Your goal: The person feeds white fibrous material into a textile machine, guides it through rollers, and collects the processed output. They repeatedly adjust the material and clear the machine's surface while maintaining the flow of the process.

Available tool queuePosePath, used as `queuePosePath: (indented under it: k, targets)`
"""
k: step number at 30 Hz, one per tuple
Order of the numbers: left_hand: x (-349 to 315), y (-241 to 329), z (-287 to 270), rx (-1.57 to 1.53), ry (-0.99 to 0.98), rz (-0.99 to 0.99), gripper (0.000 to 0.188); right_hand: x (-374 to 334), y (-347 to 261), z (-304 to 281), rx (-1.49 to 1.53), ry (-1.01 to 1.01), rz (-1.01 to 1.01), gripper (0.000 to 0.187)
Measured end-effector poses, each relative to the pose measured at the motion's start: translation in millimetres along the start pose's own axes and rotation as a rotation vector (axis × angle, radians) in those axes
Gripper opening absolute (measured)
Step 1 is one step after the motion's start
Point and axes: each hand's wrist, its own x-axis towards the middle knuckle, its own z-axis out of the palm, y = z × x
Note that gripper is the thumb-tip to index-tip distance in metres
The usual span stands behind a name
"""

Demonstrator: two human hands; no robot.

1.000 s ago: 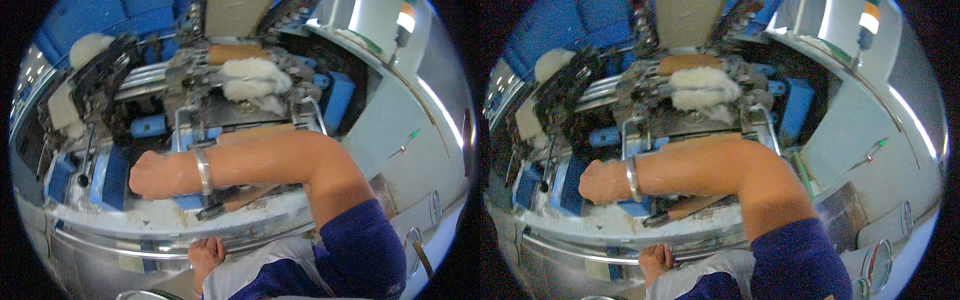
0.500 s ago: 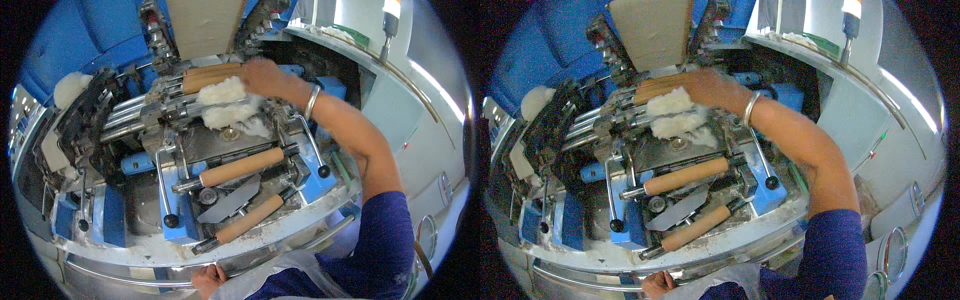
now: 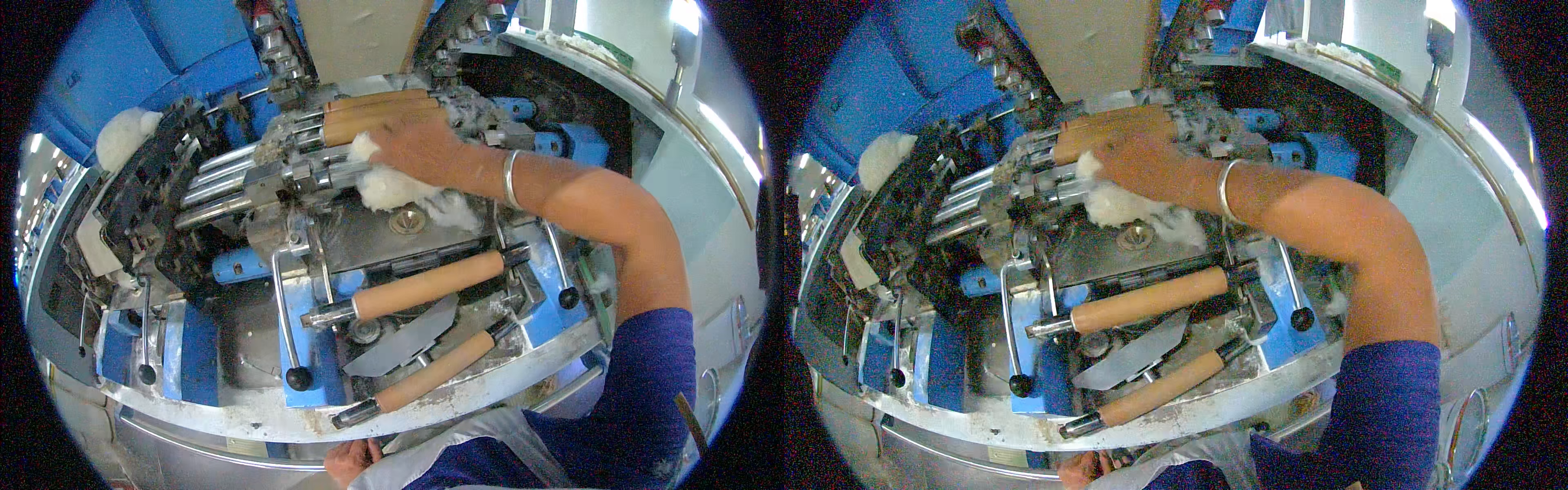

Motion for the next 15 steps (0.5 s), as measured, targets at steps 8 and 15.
queuePosePath:
  k: [8, 15]
  targets:
    - [-1, -8, 6, -0.071, 0.063, 0.041, 0.023, 5, 5, -22, -0.04, 0.345, -0.153, 0.033]
    - [0, -11, 1, -0.091, -0.06, 0.008, 0.018, -6, 0, -29, -0.152, 0.12, -0.136, 0.027]
